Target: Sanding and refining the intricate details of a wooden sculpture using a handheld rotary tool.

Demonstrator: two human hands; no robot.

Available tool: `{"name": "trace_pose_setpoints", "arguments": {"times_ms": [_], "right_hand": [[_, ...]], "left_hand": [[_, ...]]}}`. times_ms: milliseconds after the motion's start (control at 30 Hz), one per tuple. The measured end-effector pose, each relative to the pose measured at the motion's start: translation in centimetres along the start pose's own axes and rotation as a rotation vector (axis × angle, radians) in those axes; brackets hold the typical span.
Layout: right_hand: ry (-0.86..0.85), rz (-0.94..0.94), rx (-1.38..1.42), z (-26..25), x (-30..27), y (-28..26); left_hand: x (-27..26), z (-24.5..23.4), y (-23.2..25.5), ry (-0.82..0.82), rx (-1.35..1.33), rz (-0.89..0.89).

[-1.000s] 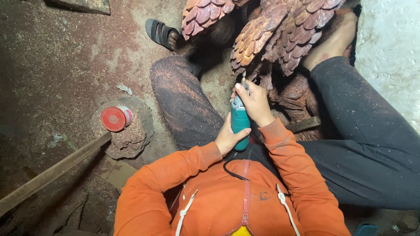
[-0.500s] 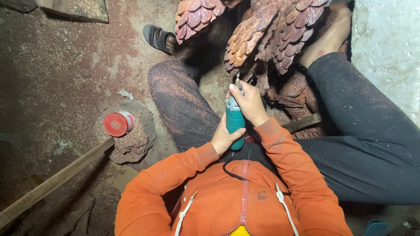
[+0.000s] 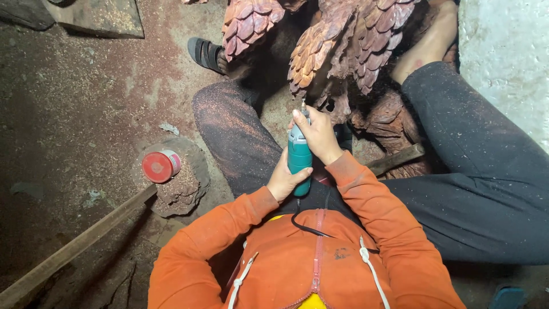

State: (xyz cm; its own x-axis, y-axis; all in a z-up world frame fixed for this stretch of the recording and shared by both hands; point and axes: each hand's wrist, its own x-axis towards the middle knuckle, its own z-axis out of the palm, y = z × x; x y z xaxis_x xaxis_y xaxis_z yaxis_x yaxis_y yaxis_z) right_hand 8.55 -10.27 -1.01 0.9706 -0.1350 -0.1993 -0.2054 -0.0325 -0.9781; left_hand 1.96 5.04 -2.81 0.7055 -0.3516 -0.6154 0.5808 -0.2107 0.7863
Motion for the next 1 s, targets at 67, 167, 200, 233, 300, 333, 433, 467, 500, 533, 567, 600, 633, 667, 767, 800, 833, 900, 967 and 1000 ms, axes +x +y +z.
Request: {"name": "trace_pose_setpoints", "arguments": {"times_ms": [67, 167, 200, 233, 300, 333, 433, 467, 500, 533, 567, 600, 633, 667, 767, 800, 833, 900, 967, 1000], "right_hand": [[0.008, 0.006, 0.011, 0.5, -0.1, -0.1], [0.009, 0.028, 0.039, 1.0, -0.2, -0.1], [0.001, 0.041, 0.054, 1.1, -0.2, 0.0], [0.006, 0.041, 0.059, 1.0, -0.3, 0.1], [-0.029, 0.065, 0.064, 0.9, -0.4, 0.4], [-0.023, 0.063, 0.069, 1.0, -0.5, 0.2], [-0.031, 0.075, 0.05, 1.2, -0.9, -0.2], [-0.038, 0.085, 0.052, 1.3, -0.9, -0.3], [-0.048, 0.097, 0.053, 1.4, -1.0, -0.4], [-0.047, 0.097, 0.056, 1.3, -1.0, -0.2], [-0.052, 0.099, 0.067, 1.3, -1.0, -0.1], [-0.057, 0.102, 0.079, 1.4, -0.9, 0.1], [-0.059, 0.1, 0.078, 1.4, -0.9, 0.1], [-0.05, 0.084, 0.101, 1.5, -0.8, 0.2], [-0.039, 0.064, 0.128, 1.4, -0.6, 0.2], [-0.039, 0.06, 0.136, 1.4, -0.5, 0.1], [-0.042, 0.056, 0.137, 1.4, -0.4, 0.2], [-0.027, 0.055, 0.133, 1.5, -0.4, 0.6], [-0.024, 0.045, 0.136, 1.4, -0.4, 0.6], [-0.019, 0.036, 0.138, 1.4, -0.4, 0.7]], "left_hand": [[-0.3, -0.4, 1.2, 0.004, 0.019, -0.002], [-0.5, -1.6, 1.6, 0.004, 0.078, -0.019], [-0.6, -2.0, 1.6, 0.002, 0.118, -0.032], [-0.8, -2.3, 1.8, 0.0, 0.124, -0.033], [-1.3, -2.9, 2.2, 0.017, 0.23, -0.07], [-1.4, -3.5, 2.2, 0.014, 0.237, -0.07], [-1.7, -4.7, 2.4, 0.011, 0.38, -0.119], [-1.9, -4.9, 2.9, 0.019, 0.428, -0.137], [-2.1, -5.1, 3.3, 0.029, 0.473, -0.157], [-2.1, -5.0, 3.5, 0.029, 0.475, -0.158], [-2.0, -5.0, 3.7, 0.036, 0.484, -0.164], [-2.0, -5.0, 3.9, 0.043, 0.492, -0.17], [-2.1, -4.8, 4.1, 0.045, 0.491, -0.168], [-2.1, -4.7, 4.5, 0.045, 0.489, -0.168], [-1.9, -4.5, 4.7, 0.043, 0.479, -0.153], [-1.8, -4.5, 4.6, 0.042, 0.473, -0.142], [-1.7, -4.4, 4.6, 0.046, 0.473, -0.139], [-1.6, -4.1, 4.6, 0.047, 0.45, -0.121], [-1.5, -3.9, 4.0, 0.05, 0.44, -0.113], [-1.4, -3.7, 3.7, 0.05, 0.431, -0.105]]}}
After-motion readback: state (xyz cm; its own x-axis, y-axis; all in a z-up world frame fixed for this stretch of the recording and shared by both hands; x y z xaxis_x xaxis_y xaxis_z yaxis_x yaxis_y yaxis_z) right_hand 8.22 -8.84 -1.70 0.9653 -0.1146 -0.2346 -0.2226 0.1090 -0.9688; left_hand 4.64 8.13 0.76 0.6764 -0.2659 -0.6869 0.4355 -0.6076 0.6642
